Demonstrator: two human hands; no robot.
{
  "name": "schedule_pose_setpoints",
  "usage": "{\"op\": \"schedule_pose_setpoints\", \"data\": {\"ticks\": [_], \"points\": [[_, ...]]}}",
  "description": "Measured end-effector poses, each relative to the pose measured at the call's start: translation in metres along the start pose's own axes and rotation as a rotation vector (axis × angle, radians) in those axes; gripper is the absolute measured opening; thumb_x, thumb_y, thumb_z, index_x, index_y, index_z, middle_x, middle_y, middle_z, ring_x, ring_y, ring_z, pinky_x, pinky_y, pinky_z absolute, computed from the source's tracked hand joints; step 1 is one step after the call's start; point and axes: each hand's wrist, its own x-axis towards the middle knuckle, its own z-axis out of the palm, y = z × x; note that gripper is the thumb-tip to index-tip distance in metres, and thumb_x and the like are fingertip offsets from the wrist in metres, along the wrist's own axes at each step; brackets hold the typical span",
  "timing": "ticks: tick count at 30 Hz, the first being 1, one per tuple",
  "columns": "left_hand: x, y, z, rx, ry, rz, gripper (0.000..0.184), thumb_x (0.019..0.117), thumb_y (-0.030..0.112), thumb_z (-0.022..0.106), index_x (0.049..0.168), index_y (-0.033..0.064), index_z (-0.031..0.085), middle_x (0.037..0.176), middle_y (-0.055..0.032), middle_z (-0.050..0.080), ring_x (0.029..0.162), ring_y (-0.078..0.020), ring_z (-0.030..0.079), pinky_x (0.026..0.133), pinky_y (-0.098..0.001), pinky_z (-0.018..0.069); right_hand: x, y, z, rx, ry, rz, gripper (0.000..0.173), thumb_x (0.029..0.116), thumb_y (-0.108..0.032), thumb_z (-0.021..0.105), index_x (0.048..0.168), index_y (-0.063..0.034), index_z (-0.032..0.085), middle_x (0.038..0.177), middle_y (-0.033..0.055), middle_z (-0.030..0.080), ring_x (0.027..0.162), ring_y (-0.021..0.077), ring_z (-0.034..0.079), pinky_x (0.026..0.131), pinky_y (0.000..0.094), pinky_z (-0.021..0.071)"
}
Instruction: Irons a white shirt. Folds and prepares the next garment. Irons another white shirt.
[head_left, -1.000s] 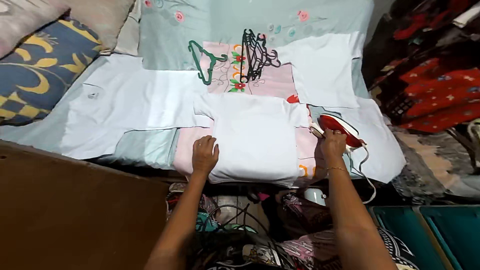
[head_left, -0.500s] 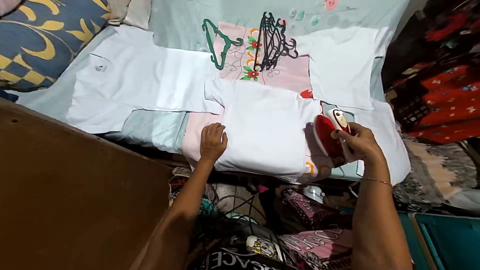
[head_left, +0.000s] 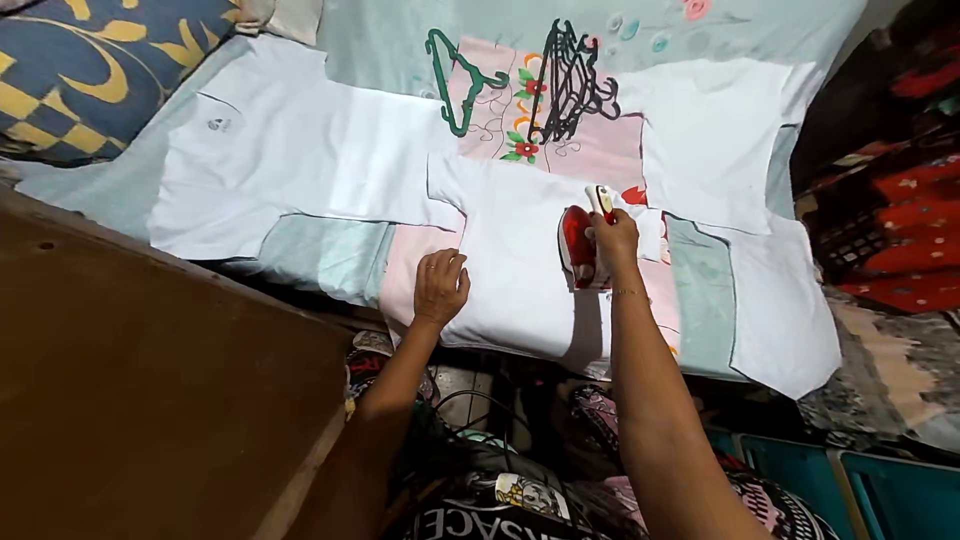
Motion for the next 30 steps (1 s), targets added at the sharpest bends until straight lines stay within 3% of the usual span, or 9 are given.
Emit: {"op": "schedule_pose_setpoints", "data": {"ticks": [3, 6, 9, 12, 16, 19, 23, 27, 30], "points": [[0.000, -0.001, 0.002, 0.003, 0.023, -0.005, 0.029, 0.0953, 0.016, 0.057, 0.113, 0.0033, 0.075, 0.120, -0.0166, 0.072, 0.116, -0.0359, 0.066, 0.105, -0.0516, 0.0457, 0.024, -0.004, 0.002, 0.068, 0.000, 0.029, 0.042, 0.1019, -0.031, 0.060, 0.126, 0.0028, 0.061, 0.106, 0.0245, 0.067, 0.092, 0.0367, 0.065, 0.082, 0.0572, 0.0514], [0.000, 0.000, 0.001, 0.007, 0.018, -0.001, 0.029, 0.0959, 0.017, 0.056, 0.113, 0.0038, 0.075, 0.121, -0.0165, 0.071, 0.116, -0.0353, 0.066, 0.106, -0.0512, 0.0456, 0.002, 0.003, -0.005, 0.103, -0.047, 0.045, 0.043, 0.1006, -0.038, 0.060, 0.126, -0.0029, 0.058, 0.097, 0.0202, 0.064, 0.077, 0.0311, 0.060, 0.068, 0.0522, 0.0505], [0.001, 0.000, -0.001, -0.002, 0.004, 0.001, 0.029, 0.0962, 0.016, 0.056, 0.113, 0.0031, 0.075, 0.121, -0.0170, 0.071, 0.117, -0.0354, 0.066, 0.105, -0.0512, 0.0458, -0.023, 0.008, -0.011, 0.065, -0.117, 0.045, 0.040, 0.1030, -0.032, 0.060, 0.129, -0.0014, 0.059, 0.097, 0.0197, 0.066, 0.076, 0.0289, 0.062, 0.072, 0.0501, 0.0529], [0.002, 0.000, -0.002, -0.012, -0.013, 0.001, 0.029, 0.0969, 0.016, 0.056, 0.114, 0.0024, 0.075, 0.121, -0.0175, 0.071, 0.117, -0.0362, 0.066, 0.105, -0.0522, 0.0457, -0.064, 0.020, -0.021, -0.025, -0.139, 0.062, 0.038, 0.1032, -0.025, 0.060, 0.132, -0.0009, 0.060, 0.103, 0.0193, 0.069, 0.087, 0.0285, 0.067, 0.082, 0.0494, 0.0546], [0.000, 0.000, -0.003, 0.002, -0.004, 0.003, 0.029, 0.0966, 0.016, 0.056, 0.114, 0.0024, 0.075, 0.121, -0.0174, 0.071, 0.117, -0.0363, 0.066, 0.105, -0.0520, 0.0457, -0.097, 0.031, -0.026, -0.076, -0.062, 0.069, 0.041, 0.1040, -0.025, 0.059, 0.137, 0.0000, 0.058, 0.107, 0.0212, 0.070, 0.091, 0.0313, 0.069, 0.085, 0.0519, 0.0538], [0.001, 0.000, -0.002, 0.006, -0.001, 0.004, 0.029, 0.0962, 0.015, 0.056, 0.113, 0.0024, 0.075, 0.121, -0.0175, 0.071, 0.116, -0.0359, 0.066, 0.105, -0.0517, 0.0454, -0.083, 0.026, -0.018, -0.049, 0.024, 0.106, 0.038, 0.1028, -0.024, 0.061, 0.133, -0.0015, 0.061, 0.104, 0.0192, 0.070, 0.090, 0.0309, 0.069, 0.084, 0.0516, 0.0540], [0.001, 0.000, -0.001, 0.008, 0.013, 0.005, 0.029, 0.0951, 0.015, 0.055, 0.112, 0.0027, 0.075, 0.120, -0.0171, 0.071, 0.115, -0.0359, 0.066, 0.105, -0.0509, 0.0451, -0.032, 0.017, -0.005, -0.010, 0.103, 0.116, 0.041, 0.1021, -0.028, 0.062, 0.131, 0.0010, 0.061, 0.111, 0.0267, 0.068, 0.102, 0.0418, 0.066, 0.090, 0.0605, 0.0499], [0.001, 0.001, -0.004, -0.018, -0.030, -0.013, 0.029, 0.0964, 0.014, 0.056, 0.114, 0.0009, 0.074, 0.123, -0.0192, 0.070, 0.119, -0.0381, 0.065, 0.107, -0.0555, 0.0453, 0.010, 0.014, -0.006, -0.003, 0.060, 0.077, 0.045, 0.1020, -0.033, 0.060, 0.128, 0.0034, 0.061, 0.111, 0.0290, 0.067, 0.102, 0.0453, 0.065, 0.087, 0.0647, 0.0500], [0.001, 0.001, -0.004, -0.025, -0.028, -0.012, 0.029, 0.0963, 0.015, 0.056, 0.114, 0.0012, 0.074, 0.123, -0.0192, 0.070, 0.119, -0.0388, 0.065, 0.107, -0.0554, 0.0449, -0.006, 0.016, -0.021, -0.009, -0.024, 0.026, 0.043, 0.1018, -0.033, 0.059, 0.127, 0.0016, 0.059, 0.108, 0.0288, 0.066, 0.095, 0.0441, 0.065, 0.080, 0.0638, 0.0509]]}}
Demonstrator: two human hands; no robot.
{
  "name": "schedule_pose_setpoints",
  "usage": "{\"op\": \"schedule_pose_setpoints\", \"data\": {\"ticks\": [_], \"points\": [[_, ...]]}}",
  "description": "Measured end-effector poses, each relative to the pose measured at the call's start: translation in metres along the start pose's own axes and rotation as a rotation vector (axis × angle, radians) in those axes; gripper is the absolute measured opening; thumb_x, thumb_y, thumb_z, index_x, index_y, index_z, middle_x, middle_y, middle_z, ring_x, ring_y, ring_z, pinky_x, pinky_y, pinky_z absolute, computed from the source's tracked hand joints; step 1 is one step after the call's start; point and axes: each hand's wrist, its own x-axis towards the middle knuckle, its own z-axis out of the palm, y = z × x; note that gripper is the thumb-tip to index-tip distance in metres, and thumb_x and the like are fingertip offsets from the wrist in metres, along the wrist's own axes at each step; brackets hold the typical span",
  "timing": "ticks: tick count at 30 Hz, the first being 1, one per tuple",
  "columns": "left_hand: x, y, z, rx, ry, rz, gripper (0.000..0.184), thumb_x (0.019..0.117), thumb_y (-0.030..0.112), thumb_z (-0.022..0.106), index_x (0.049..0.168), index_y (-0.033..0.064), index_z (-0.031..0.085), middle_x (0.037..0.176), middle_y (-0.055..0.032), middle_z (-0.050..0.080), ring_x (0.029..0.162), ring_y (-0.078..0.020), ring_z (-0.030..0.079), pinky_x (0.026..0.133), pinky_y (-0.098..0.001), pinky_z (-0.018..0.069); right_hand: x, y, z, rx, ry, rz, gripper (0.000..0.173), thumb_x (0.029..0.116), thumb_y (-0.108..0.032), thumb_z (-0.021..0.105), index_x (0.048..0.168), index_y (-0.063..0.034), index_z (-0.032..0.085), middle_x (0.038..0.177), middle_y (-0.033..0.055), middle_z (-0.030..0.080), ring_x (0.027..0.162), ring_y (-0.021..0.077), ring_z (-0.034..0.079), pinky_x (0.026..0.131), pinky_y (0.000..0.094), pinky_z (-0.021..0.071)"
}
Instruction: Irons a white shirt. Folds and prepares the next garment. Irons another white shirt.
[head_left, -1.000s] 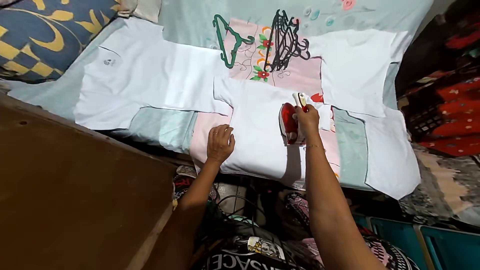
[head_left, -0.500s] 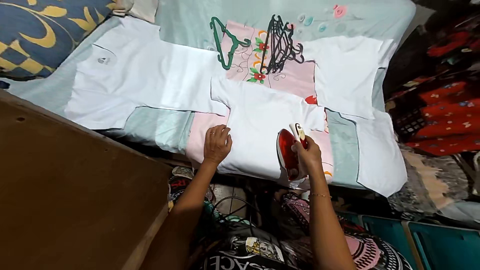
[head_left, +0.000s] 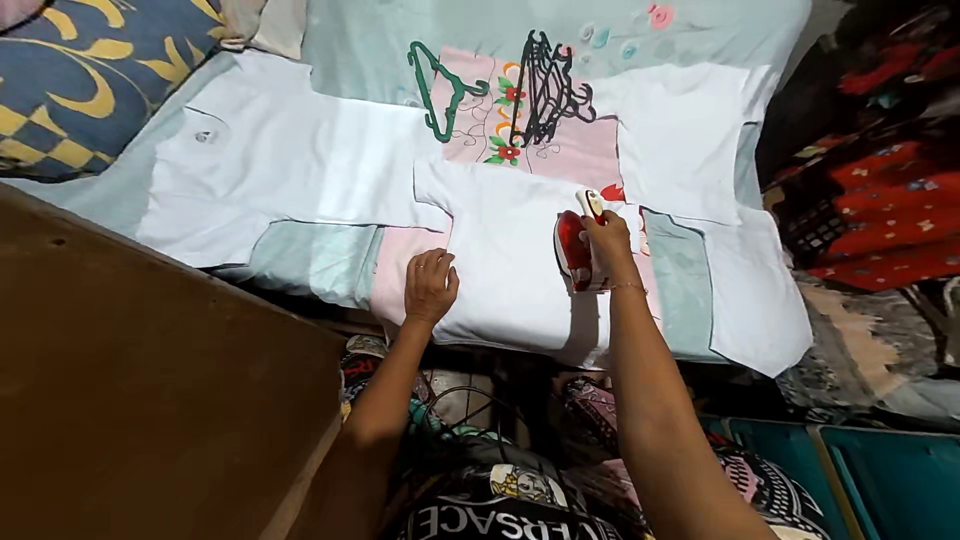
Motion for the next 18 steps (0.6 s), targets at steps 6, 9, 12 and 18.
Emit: {"op": "schedule_pose_setpoints", "data": {"ticks": [6, 9, 12, 18], "points": [[0.002, 0.002, -0.002, 0.000, -0.025, -0.010, 0.028, 0.0967, 0.014, 0.057, 0.116, 0.0009, 0.073, 0.124, -0.0196, 0.069, 0.119, -0.0388, 0.064, 0.107, -0.0548, 0.0444, -0.047, 0.039, -0.024, -0.031, 0.082, 0.112, 0.039, 0.1035, -0.027, 0.060, 0.131, -0.0005, 0.061, 0.106, 0.0219, 0.069, 0.092, 0.0332, 0.067, 0.085, 0.0534, 0.0531], [0.001, 0.002, -0.001, 0.006, -0.024, -0.007, 0.028, 0.0970, 0.013, 0.056, 0.116, 0.0010, 0.073, 0.123, -0.0193, 0.069, 0.119, -0.0387, 0.064, 0.106, -0.0548, 0.0444, -0.057, 0.046, -0.023, 0.001, 0.147, 0.154, 0.038, 0.1040, -0.026, 0.059, 0.133, -0.0014, 0.060, 0.105, 0.0200, 0.069, 0.089, 0.0300, 0.067, 0.082, 0.0502, 0.0537], [0.002, 0.002, -0.002, 0.000, -0.030, -0.010, 0.028, 0.0969, 0.012, 0.057, 0.116, 0.0006, 0.073, 0.124, -0.0197, 0.069, 0.119, -0.0389, 0.064, 0.107, -0.0551, 0.0439, -0.046, 0.042, -0.020, -0.005, 0.180, 0.171, 0.038, 0.1039, -0.026, 0.060, 0.131, 0.0006, 0.061, 0.105, 0.0222, 0.069, 0.092, 0.0335, 0.067, 0.086, 0.0528, 0.0526], [0.003, 0.005, -0.007, -0.008, -0.052, -0.015, 0.028, 0.0975, 0.012, 0.056, 0.116, 0.0000, 0.073, 0.125, -0.0201, 0.069, 0.120, -0.0390, 0.064, 0.107, -0.0555, 0.0436, -0.040, 0.045, -0.022, 0.026, 0.159, 0.167, 0.038, 0.1046, -0.028, 0.059, 0.130, 0.0005, 0.060, 0.103, 0.0215, 0.068, 0.087, 0.0314, 0.066, 0.082, 0.0507, 0.0532]]}}
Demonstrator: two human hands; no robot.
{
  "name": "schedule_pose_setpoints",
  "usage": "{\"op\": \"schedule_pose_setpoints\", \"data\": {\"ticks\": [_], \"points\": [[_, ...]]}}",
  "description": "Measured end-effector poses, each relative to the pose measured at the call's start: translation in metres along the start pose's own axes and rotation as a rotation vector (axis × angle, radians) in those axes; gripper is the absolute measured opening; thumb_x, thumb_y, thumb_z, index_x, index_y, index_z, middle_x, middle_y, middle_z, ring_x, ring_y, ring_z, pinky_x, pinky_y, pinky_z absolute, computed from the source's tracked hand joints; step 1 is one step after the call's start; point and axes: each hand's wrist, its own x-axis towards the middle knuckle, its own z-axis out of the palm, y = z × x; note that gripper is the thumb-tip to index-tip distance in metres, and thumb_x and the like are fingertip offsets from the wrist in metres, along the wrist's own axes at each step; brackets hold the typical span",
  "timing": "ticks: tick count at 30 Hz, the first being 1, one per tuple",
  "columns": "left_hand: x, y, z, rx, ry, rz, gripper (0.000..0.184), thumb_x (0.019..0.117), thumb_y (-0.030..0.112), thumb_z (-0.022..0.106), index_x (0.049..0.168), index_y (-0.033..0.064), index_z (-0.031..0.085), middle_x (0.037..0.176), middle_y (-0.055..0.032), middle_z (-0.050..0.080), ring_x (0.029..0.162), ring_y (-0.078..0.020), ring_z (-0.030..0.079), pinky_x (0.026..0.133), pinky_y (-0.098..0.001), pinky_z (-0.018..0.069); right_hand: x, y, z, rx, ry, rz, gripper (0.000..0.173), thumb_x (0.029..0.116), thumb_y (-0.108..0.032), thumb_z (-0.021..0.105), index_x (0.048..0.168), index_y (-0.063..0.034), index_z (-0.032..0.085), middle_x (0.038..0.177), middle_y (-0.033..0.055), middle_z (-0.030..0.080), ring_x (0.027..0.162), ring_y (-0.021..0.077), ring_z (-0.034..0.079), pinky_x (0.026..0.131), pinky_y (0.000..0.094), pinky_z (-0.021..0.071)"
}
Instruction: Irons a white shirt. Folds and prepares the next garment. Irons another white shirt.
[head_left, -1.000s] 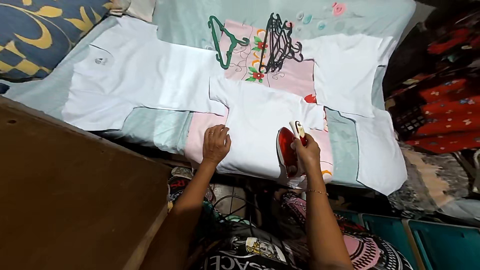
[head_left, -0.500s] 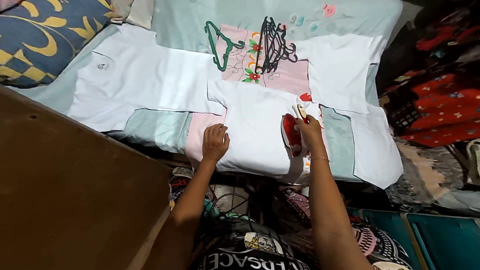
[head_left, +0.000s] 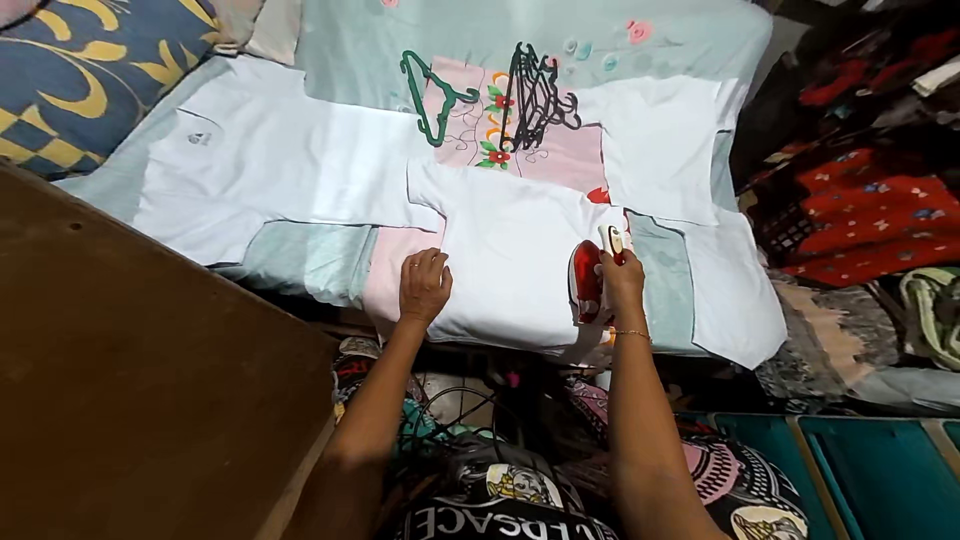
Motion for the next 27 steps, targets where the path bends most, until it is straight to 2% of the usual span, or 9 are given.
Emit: {"op": "schedule_pose_setpoints", "data": {"ticks": [5, 8, 14, 18, 21, 25, 27], "points": [[0.000, 0.000, 0.000, -0.007, 0.003, -0.005, 0.028, 0.0971, 0.012, 0.057, 0.116, -0.0005, 0.073, 0.124, -0.0205, 0.069, 0.119, -0.0395, 0.064, 0.107, -0.0557, 0.0436, -0.032, 0.013, -0.015, 0.018, -0.089, -0.003, 0.039, 0.1040, -0.025, 0.060, 0.134, -0.0005, 0.058, 0.103, 0.0180, 0.068, 0.082, 0.0253, 0.066, 0.077, 0.0453, 0.0544], [0.001, 0.001, -0.001, -0.015, -0.029, -0.016, 0.028, 0.0974, 0.011, 0.057, 0.118, -0.0013, 0.072, 0.126, -0.0218, 0.068, 0.121, -0.0410, 0.063, 0.107, -0.0582, 0.0431, -0.044, 0.019, -0.013, 0.023, -0.054, 0.003, 0.041, 0.1039, -0.026, 0.060, 0.136, -0.0010, 0.058, 0.104, 0.0194, 0.069, 0.085, 0.0284, 0.067, 0.079, 0.0487, 0.0546], [0.000, 0.000, -0.001, -0.010, -0.020, -0.011, 0.028, 0.0975, 0.011, 0.057, 0.117, -0.0010, 0.073, 0.126, -0.0216, 0.068, 0.121, -0.0409, 0.063, 0.107, -0.0577, 0.0435, -0.025, 0.010, -0.004, 0.028, 0.084, 0.052, 0.037, 0.1041, -0.027, 0.060, 0.129, 0.0005, 0.062, 0.102, 0.0197, 0.070, 0.088, 0.0302, 0.068, 0.083, 0.0510, 0.0534], [0.000, 0.000, -0.001, -0.010, -0.015, -0.013, 0.028, 0.0975, 0.011, 0.057, 0.117, -0.0011, 0.073, 0.126, -0.0212, 0.068, 0.121, -0.0401, 0.063, 0.107, -0.0572, 0.0430, -0.009, 0.004, -0.005, 0.053, 0.069, 0.075, 0.038, 0.1048, -0.027, 0.058, 0.130, 0.0014, 0.059, 0.102, 0.0201, 0.068, 0.086, 0.0290, 0.067, 0.082, 0.0487, 0.0537], [0.003, 0.004, -0.004, -0.075, -0.033, -0.079, 0.028, 0.0959, 0.011, 0.061, 0.118, -0.0015, 0.072, 0.126, -0.0219, 0.069, 0.121, -0.0414, 0.064, 0.107, -0.0602, 0.0427, -0.013, 0.013, -0.010, 0.054, -0.026, -0.037, 0.039, 0.1017, -0.026, 0.063, 0.130, 0.0005, 0.061, 0.100, 0.0187, 0.067, 0.079, 0.0252, 0.065, 0.076, 0.0459, 0.0539], [0.023, 0.017, -0.024, -0.202, -0.198, -0.322, 0.041, 0.0999, 0.016, 0.064, 0.137, -0.0012, 0.061, 0.127, -0.0232, 0.068, 0.121, -0.0431, 0.062, 0.106, -0.0619, 0.0416, -0.026, 0.016, -0.013, 0.024, -0.304, -0.308, 0.037, 0.0985, -0.022, 0.065, 0.127, 0.0006, 0.065, 0.094, 0.0126, 0.069, 0.069, 0.0138, 0.061, 0.065, 0.0350, 0.0534], [0.038, 0.021, -0.031, -0.240, -0.291, -0.436, 0.046, 0.1024, 0.018, 0.061, 0.144, 0.0002, 0.055, 0.123, -0.0235, 0.068, 0.116, -0.0429, 0.063, 0.102, -0.0625, 0.0435, -0.032, 0.007, -0.005, 0.035, -0.418, -0.383, 0.036, 0.0971, -0.019, 0.065, 0.128, 0.0012, 0.064, 0.097, 0.0126, 0.069, 0.074, 0.0123, 0.063, 0.071, 0.0339, 0.0543]]}}
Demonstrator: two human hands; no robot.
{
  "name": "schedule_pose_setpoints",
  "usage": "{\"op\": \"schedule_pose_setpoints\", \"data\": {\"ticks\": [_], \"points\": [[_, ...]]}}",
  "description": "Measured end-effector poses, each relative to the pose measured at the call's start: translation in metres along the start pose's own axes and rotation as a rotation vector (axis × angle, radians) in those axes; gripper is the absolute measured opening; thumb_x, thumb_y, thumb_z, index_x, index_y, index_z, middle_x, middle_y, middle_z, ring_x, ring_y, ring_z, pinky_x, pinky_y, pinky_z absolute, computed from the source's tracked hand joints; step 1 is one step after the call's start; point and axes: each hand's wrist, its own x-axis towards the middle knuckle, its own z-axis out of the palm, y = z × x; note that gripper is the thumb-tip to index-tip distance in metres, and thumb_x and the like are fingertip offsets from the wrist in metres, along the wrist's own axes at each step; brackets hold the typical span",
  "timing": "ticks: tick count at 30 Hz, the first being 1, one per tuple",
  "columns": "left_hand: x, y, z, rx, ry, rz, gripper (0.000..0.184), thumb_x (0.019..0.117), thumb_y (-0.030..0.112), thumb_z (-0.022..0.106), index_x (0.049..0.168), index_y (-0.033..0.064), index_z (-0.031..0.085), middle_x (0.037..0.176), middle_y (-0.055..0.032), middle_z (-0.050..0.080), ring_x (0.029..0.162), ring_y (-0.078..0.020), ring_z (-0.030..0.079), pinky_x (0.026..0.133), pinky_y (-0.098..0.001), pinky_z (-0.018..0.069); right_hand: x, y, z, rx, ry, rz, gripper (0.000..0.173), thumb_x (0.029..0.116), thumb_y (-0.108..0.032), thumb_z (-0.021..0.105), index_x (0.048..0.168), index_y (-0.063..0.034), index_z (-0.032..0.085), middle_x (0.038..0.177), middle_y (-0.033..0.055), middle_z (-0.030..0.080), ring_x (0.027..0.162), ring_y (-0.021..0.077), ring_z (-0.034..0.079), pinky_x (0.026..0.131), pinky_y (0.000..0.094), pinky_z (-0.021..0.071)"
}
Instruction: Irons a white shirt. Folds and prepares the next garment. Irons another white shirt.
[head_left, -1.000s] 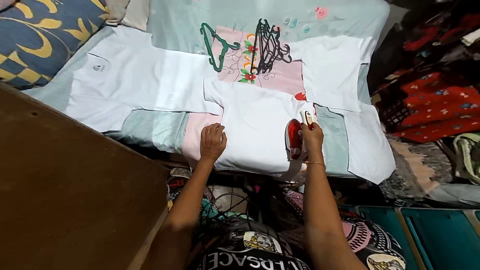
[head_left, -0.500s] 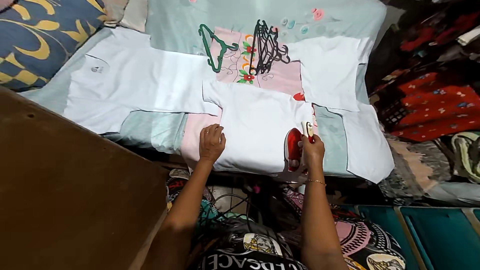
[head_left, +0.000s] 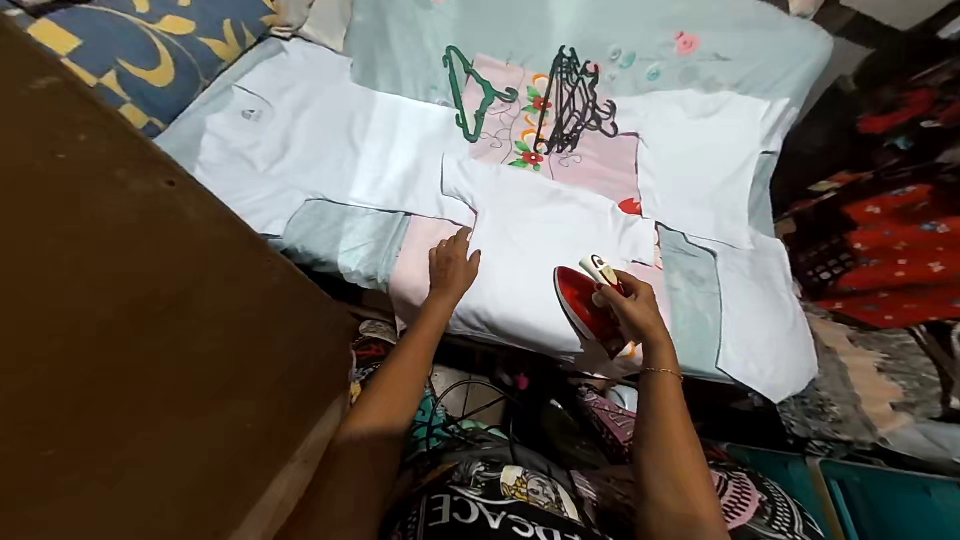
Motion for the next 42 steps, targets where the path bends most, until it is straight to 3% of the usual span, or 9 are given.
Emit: {"op": "schedule_pose_setpoints", "data": {"ticks": [4, 9, 14, 18, 22, 25, 30, 37, 42], "points": [[0.016, 0.009, -0.007, -0.035, -0.088, -0.134, 0.045, 0.1036, 0.017, 0.057, 0.146, 0.0052, 0.053, 0.116, -0.0200, 0.071, 0.111, -0.0387, 0.066, 0.102, -0.0598, 0.0441, 0.025, -0.026, 0.029, -0.021, -0.084, -0.072, 0.038, 0.0965, -0.019, 0.067, 0.129, -0.0001, 0.065, 0.099, 0.0151, 0.070, 0.077, 0.0171, 0.065, 0.073, 0.0375, 0.0551], [0.014, 0.003, -0.011, -0.143, -0.073, -0.122, 0.039, 0.1033, 0.014, 0.059, 0.141, 0.0027, 0.056, 0.112, -0.0213, 0.071, 0.103, -0.0400, 0.068, 0.094, -0.0614, 0.0499, 0.061, -0.055, 0.061, -0.046, -0.114, -0.085, 0.035, 0.0982, -0.022, 0.069, 0.128, -0.0050, 0.067, 0.102, 0.0188, 0.071, 0.084, 0.0282, 0.068, 0.079, 0.0502, 0.0550], [0.012, 0.001, -0.016, -0.262, -0.087, -0.131, 0.038, 0.1036, 0.014, 0.059, 0.139, 0.0008, 0.056, 0.114, -0.0217, 0.070, 0.104, -0.0399, 0.068, 0.092, -0.0610, 0.0517, 0.072, -0.064, 0.069, 0.025, -0.250, -0.153, 0.036, 0.0975, -0.022, 0.069, 0.130, -0.0063, 0.065, 0.095, 0.0144, 0.070, 0.072, 0.0204, 0.064, 0.068, 0.0413, 0.0549], [0.000, -0.001, -0.022, -0.329, -0.013, -0.091, 0.035, 0.1046, 0.011, 0.057, 0.137, 0.0003, 0.057, 0.107, -0.0188, 0.071, 0.093, -0.0343, 0.069, 0.085, -0.0550, 0.0548, 0.067, -0.079, 0.080, 0.023, -0.313, -0.188, 0.032, 0.0976, -0.019, 0.069, 0.128, -0.0064, 0.067, 0.097, 0.0148, 0.071, 0.076, 0.0216, 0.066, 0.072, 0.0436, 0.0563], [0.005, -0.028, -0.020, -0.588, 0.081, -0.166, 0.034, 0.1036, 0.009, 0.056, 0.135, -0.0022, 0.057, 0.119, -0.0194, 0.070, 0.104, -0.0266, 0.070, 0.095, -0.0466, 0.0561, 0.059, -0.089, 0.092, -0.033, -0.361, -0.255, 0.035, 0.0965, -0.023, 0.070, 0.128, -0.0080, 0.067, 0.100, 0.0158, 0.072, 0.080, 0.0252, 0.068, 0.076, 0.0482, 0.0561], [-0.006, -0.021, -0.031, -0.714, 0.056, -0.231, 0.033, 0.1049, 0.006, 0.055, 0.137, -0.0023, 0.053, 0.126, -0.0215, 0.065, 0.106, -0.0259, 0.070, 0.094, -0.0438, 0.0568, 0.046, -0.086, 0.092, -0.070, -0.442, -0.316, 0.038, 0.0933, -0.022, 0.073, 0.127, -0.0062, 0.068, 0.103, 0.0147, 0.074, 0.090, 0.0239, 0.071, 0.085, 0.0487, 0.0573], [-0.008, -0.018, -0.031, -0.478, -0.107, -0.262, 0.031, 0.1064, 0.015, 0.055, 0.133, -0.0011, 0.059, 0.123, -0.0202, 0.069, 0.105, -0.0297, 0.071, 0.092, -0.0501, 0.0576, 0.012, -0.060, 0.066, -0.187, -0.537, -0.357, 0.048, 0.0922, -0.031, 0.071, 0.132, -0.0035, 0.067, 0.112, 0.0170, 0.073, 0.101, 0.0252, 0.070, 0.094, 0.0474, 0.0546], [-0.011, -0.001, -0.028, -0.224, -0.182, -0.199, 0.033, 0.1002, 0.014, 0.065, 0.129, -0.0024, 0.064, 0.108, -0.0200, 0.071, 0.102, -0.0348, 0.068, 0.094, -0.0555, 0.0526, -0.009, -0.016, 0.032, -0.112, -0.280, -0.302, 0.045, 0.0929, -0.026, 0.068, 0.130, 0.0001, 0.066, 0.108, 0.0157, 0.073, 0.096, 0.0191, 0.071, 0.089, 0.0403, 0.0571], [-0.027, 0.004, -0.029, -0.111, -0.226, -0.128, 0.031, 0.0955, 0.010, 0.072, 0.122, -0.0050, 0.065, 0.118, -0.0253, 0.065, 0.111, -0.0388, 0.065, 0.099, -0.0539, 0.0528, -0.009, -0.013, 0.037, -0.080, -0.262, -0.341, 0.046, 0.0916, -0.027, 0.068, 0.128, 0.0015, 0.066, 0.108, 0.0163, 0.074, 0.096, 0.0174, 0.071, 0.089, 0.0379, 0.0574]]}}
